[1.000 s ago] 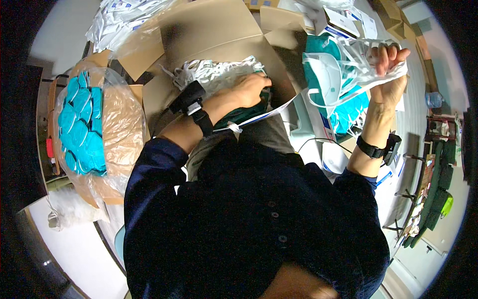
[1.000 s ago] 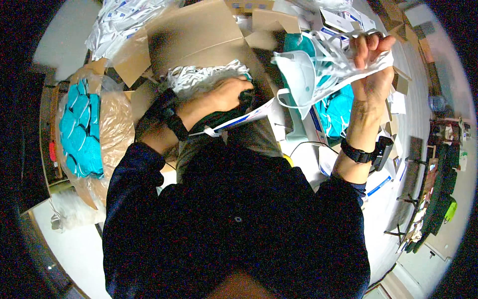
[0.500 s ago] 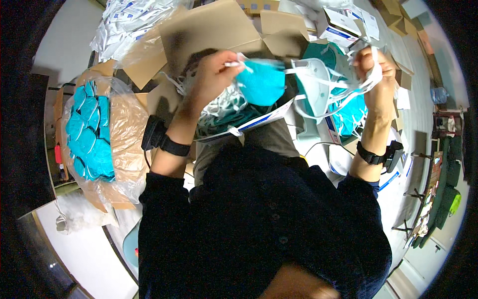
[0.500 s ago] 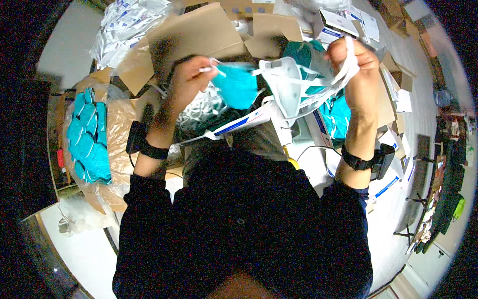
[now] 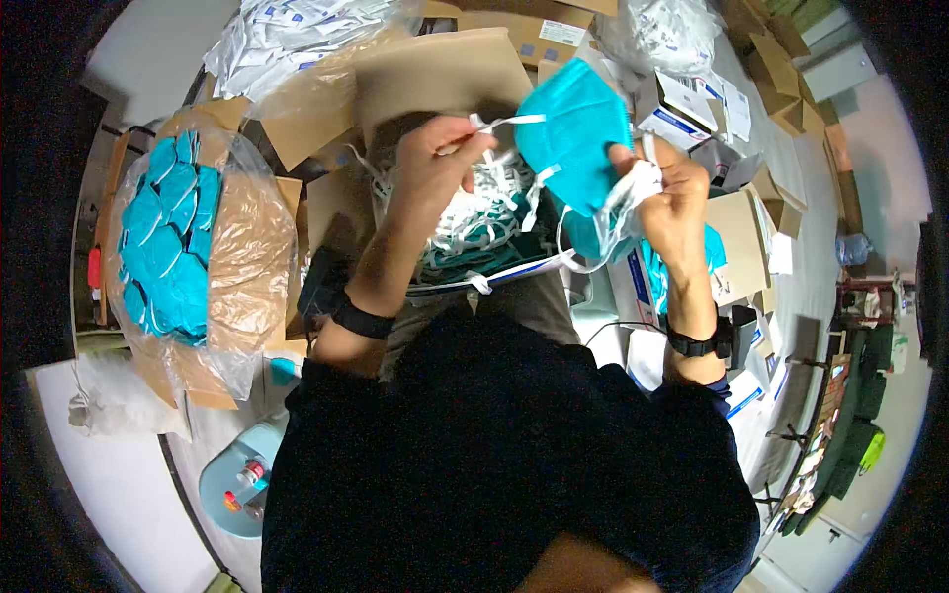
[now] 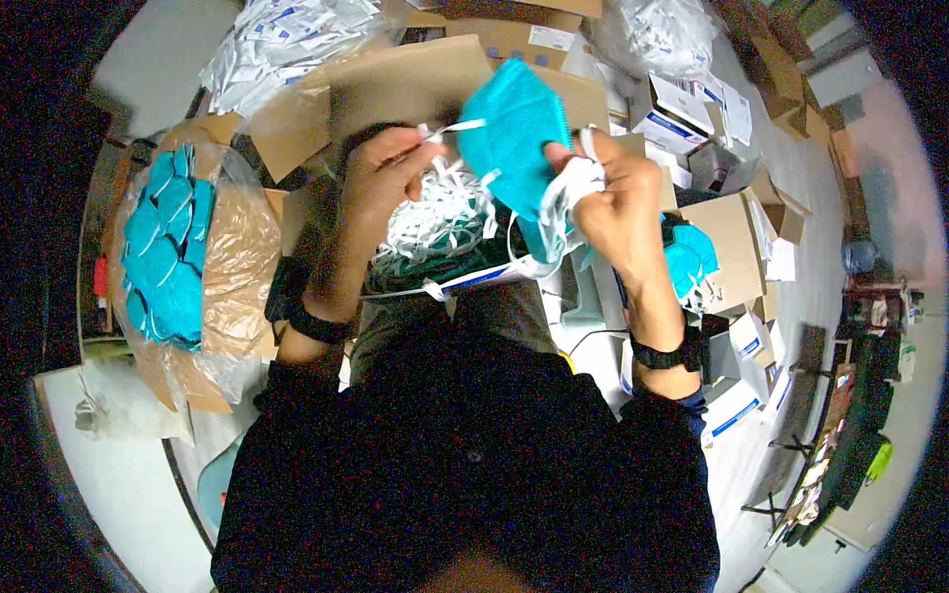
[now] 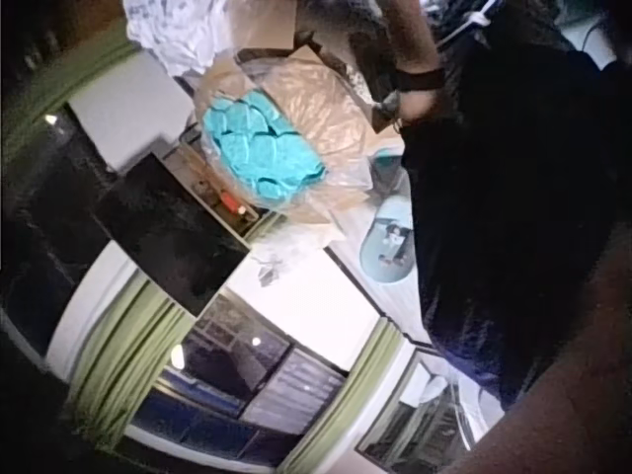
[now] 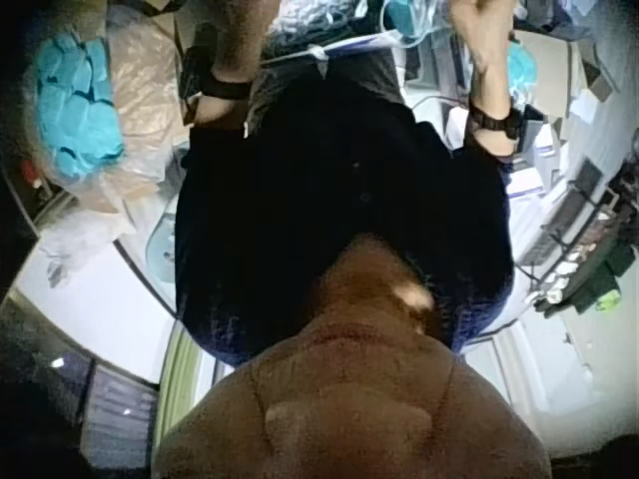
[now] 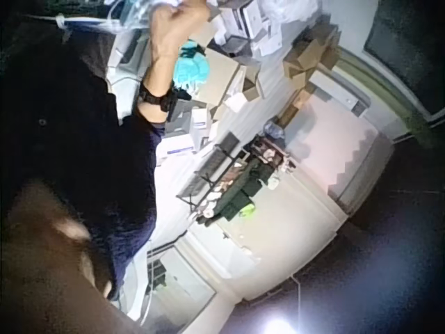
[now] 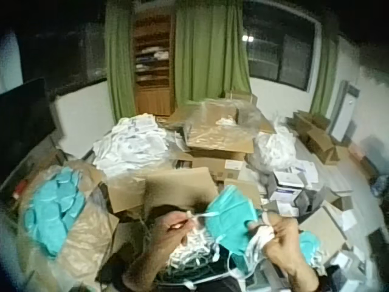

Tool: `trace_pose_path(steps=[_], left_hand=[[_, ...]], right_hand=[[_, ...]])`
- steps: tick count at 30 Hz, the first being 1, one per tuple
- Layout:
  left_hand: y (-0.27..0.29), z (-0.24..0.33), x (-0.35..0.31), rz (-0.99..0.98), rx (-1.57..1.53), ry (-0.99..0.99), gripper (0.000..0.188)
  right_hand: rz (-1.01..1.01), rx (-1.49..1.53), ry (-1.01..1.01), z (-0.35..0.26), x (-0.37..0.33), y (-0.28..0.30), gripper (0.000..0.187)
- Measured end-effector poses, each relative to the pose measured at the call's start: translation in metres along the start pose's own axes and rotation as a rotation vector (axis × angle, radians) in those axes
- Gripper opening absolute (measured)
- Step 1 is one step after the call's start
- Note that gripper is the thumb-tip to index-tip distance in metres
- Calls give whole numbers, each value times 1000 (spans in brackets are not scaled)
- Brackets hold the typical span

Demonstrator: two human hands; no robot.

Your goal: Checking and packing face masks into a shipping box.

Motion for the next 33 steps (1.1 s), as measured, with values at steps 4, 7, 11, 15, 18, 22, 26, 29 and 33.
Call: trace_pose_path(steps=[4, 7, 11, 15, 18, 22, 26, 29, 33], left_hand=[[15, 34, -10, 95, 134, -258, 49], [-10, 49, -11, -137, 48, -289, 46], [-7, 31, 0, -61, 68, -256, 24], [-24, 21, -11, -202, -174, 25, 18], [-37, 29, -22, -246, -223, -4, 21], [-48, 21, -26, -268, -189, 50, 19], [-32, 29, -31, -374, -350, 0, 26], [22, 36, -32, -252, -502, -106, 21], [62, 45, -31, -198, -575, -178, 23]], right_hand=[[-13, 18, -18, -8, 11, 2, 26], [-52, 56, -12, -10, 16, -6, 28], [-50, 146, -109, -3, 22, -8, 22], [70, 257, -182, 27, 25, 5, 13], [56, 239, -223, 33, 27, 1, 17], [62, 264, -252, 37, 27, -8, 22], [18, 231, -240, 50, 30, -2, 31], [-12, 148, -239, 76, 33, 17, 29], [-56, 77, -218, 86, 31, 12, 21]])
Point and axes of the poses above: each hand's wrist, its own x-axis towards the middle knuckle, its own y-axis out of the back of the hand, z = x × y, the point moved 10 cm from there along x, towards the middle knuckle, and after that the axes turned 3 degrees about x, right-handed, at the moved point
